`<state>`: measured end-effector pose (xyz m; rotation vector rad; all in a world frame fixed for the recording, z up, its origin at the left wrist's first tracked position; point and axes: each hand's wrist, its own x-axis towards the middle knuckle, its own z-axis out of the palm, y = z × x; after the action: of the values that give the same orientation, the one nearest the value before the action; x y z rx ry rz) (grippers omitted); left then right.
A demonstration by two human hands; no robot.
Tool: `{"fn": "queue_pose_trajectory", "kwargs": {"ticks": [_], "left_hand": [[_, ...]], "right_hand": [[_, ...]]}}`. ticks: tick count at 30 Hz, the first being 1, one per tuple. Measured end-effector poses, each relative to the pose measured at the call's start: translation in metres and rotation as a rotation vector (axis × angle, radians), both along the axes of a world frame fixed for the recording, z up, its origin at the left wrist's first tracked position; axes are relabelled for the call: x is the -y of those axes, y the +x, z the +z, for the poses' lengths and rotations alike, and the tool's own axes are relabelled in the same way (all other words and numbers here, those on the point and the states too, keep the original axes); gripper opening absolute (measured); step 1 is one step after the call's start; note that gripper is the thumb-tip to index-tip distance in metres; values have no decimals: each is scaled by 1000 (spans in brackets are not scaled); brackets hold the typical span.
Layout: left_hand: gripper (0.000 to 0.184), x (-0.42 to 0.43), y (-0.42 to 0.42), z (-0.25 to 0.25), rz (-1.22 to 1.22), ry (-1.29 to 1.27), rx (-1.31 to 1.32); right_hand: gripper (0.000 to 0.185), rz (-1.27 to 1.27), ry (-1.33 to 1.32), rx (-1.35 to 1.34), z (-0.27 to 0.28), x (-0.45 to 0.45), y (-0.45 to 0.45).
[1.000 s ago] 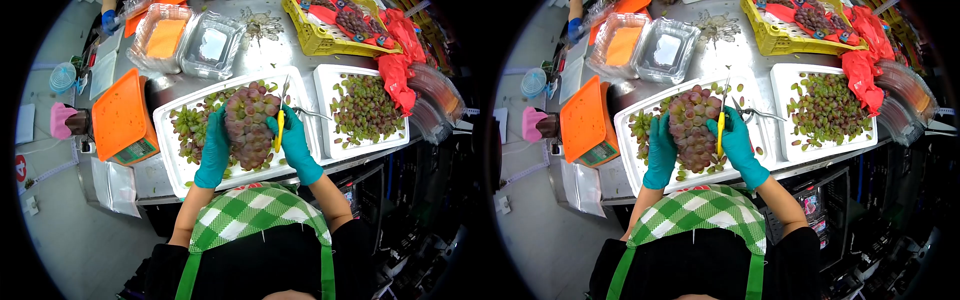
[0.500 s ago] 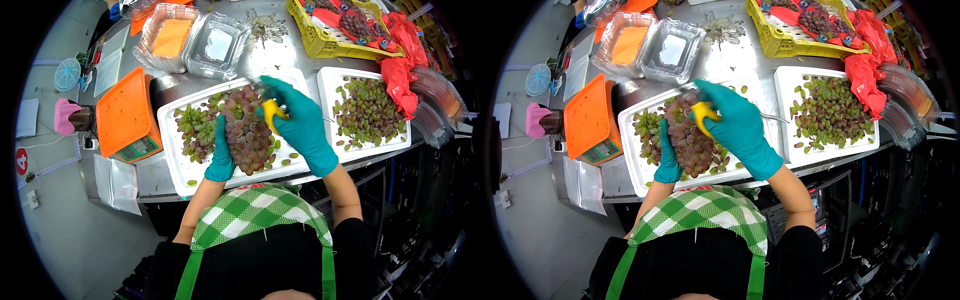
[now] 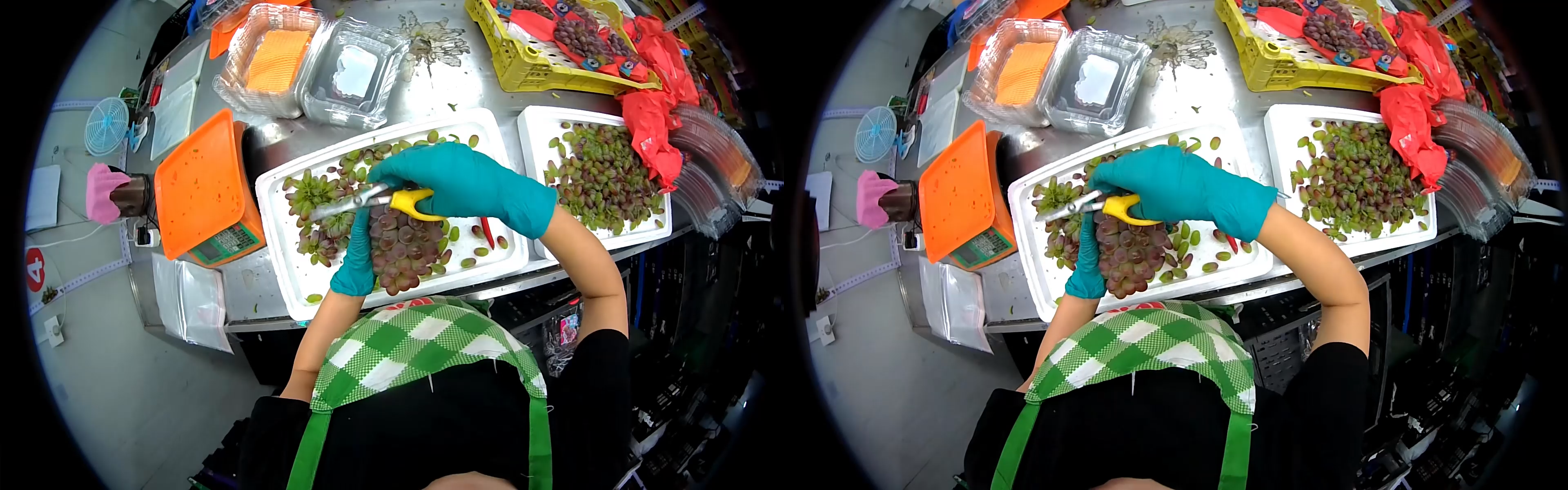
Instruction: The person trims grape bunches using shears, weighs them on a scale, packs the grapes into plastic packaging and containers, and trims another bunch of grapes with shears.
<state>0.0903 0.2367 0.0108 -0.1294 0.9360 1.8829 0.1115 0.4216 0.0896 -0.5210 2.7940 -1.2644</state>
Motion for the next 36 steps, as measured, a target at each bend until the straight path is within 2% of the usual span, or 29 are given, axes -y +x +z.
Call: {"fn": "queue_pose_trajectory", "kwargs": {"ticks": [2,3,6,7,10,13,16,21,24,25,28,29,32,36], "left_hand": [[57,-6,-2,16,-5,-38,0],[58,-6,-2,20,-1,-45,-2],[58,-5,-11,20,-63,149,18],[58,-5,-10,22,-25,140,29],[58,-2,-8,23,67,71,-16],[60,0,-10,24,82,38,-58],[63,1,-9,13,86,167,-49],[70,-3,-9,9,146,235,54],[71,-4,-8,13,124,230,47],[71,-5,-7,14,105,230,40],[68,-3,-6,3,115,142,-2],[66,8,-5,-16,113,62,-56],[65,5,3,-14,160,37,-11],[64,-9,7,27,149,-43,-107]], "right_hand": [[36,-87,-92,15,-3,0,-1],[36,-132,-243,125,9,1,3],[37,-295,-733,232,22,-5,10],[38,-442,-509,181,25,-9,16],[42,-536,-100,-69,24,-16,31],[45,-573,-264,17,10,-7,45],[47,-560,-272,68,4,7,57],[49,-588,-539,234,-4,23,79],[50,-477,-474,202,0,23,83],[52,-449,-508,98,-5,28,81],[53,-367,-330,-12,-2,29,73],[54,-384,-251,-48,0,29,71],[54,-447,-222,-60,0,29,70],[52,-547,-385,-37,-4,36,72]]}}
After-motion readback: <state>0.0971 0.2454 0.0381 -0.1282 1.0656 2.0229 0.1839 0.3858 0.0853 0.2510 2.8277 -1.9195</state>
